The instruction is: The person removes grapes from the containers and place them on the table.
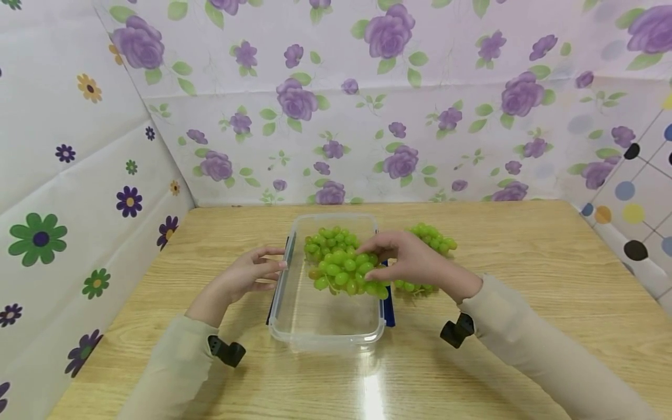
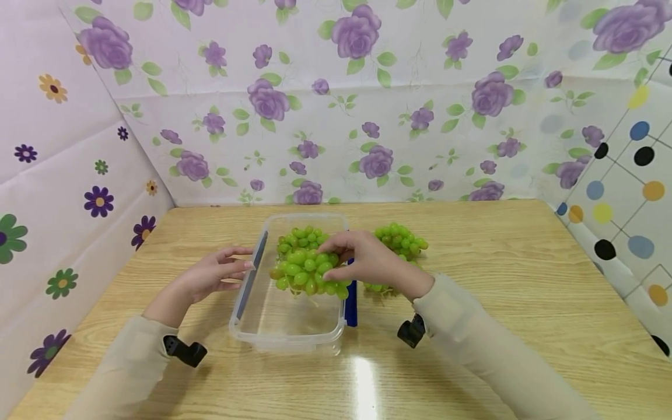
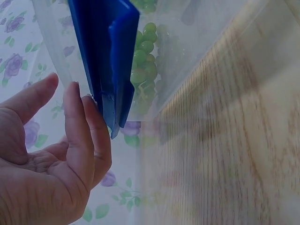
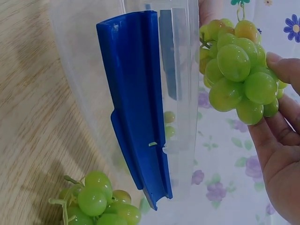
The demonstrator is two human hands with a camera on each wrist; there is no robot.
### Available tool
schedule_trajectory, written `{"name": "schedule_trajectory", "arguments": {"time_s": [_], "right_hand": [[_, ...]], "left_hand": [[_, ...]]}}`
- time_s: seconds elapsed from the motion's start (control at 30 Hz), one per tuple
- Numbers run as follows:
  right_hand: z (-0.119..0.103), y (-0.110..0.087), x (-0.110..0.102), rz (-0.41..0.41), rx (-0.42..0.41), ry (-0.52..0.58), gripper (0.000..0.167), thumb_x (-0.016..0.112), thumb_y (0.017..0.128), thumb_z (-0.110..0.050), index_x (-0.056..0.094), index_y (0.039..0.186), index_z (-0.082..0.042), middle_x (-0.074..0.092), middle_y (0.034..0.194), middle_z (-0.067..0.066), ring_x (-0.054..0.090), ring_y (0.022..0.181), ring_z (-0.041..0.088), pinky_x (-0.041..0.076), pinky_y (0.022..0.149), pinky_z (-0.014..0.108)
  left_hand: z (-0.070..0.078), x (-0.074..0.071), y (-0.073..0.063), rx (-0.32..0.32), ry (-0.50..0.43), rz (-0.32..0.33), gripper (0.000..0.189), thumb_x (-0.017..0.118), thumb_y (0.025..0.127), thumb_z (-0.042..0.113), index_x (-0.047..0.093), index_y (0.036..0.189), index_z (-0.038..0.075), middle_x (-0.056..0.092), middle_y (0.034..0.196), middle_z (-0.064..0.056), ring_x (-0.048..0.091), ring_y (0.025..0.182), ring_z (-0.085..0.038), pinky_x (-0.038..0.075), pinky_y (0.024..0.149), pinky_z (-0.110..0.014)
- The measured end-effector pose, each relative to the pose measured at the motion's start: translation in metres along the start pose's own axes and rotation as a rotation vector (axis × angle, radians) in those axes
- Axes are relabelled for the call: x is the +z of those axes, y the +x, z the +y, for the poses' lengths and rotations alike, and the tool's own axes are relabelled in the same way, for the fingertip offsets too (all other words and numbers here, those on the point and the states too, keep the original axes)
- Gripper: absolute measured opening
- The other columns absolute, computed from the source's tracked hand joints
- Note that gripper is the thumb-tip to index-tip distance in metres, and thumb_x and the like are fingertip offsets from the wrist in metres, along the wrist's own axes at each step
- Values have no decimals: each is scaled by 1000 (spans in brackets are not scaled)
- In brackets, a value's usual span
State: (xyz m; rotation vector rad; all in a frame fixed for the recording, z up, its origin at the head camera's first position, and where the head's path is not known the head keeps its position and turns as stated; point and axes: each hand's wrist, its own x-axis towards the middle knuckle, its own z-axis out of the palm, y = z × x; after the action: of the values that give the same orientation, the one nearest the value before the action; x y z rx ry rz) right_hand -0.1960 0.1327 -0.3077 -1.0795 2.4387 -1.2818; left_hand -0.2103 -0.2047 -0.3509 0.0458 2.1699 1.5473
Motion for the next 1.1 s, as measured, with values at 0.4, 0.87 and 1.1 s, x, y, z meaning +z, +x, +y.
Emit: {"name": "schedule_trajectory", "arguments": {"time_s": [0.4,0.87,1.1], "right_hand": [[1,-13,-8,25,19,5,42,75,82,-11,63,122,-6,63,120,12,62,102,22,52,88,36],[8,-29,-18,46,-57,-11,39,74,80,-4,64,118,-3,65,111,10,64,95,15,54,84,28],[11,-39,-23,54,-54,-11,37,74,81,-4,65,117,-2,64,110,12,64,94,15,54,84,29]], "left_hand": [[2,0,-1,13,-18,-15,63,60,94,25,30,147,8,39,138,-24,47,121,-35,53,88,-32],[4,-2,-2,51,-24,-68,68,61,93,14,25,149,6,50,116,-10,55,102,-16,52,89,-33],[7,-2,-2,41,-33,-83,69,60,93,12,22,150,5,48,116,-10,55,100,-15,52,88,-32]]}}
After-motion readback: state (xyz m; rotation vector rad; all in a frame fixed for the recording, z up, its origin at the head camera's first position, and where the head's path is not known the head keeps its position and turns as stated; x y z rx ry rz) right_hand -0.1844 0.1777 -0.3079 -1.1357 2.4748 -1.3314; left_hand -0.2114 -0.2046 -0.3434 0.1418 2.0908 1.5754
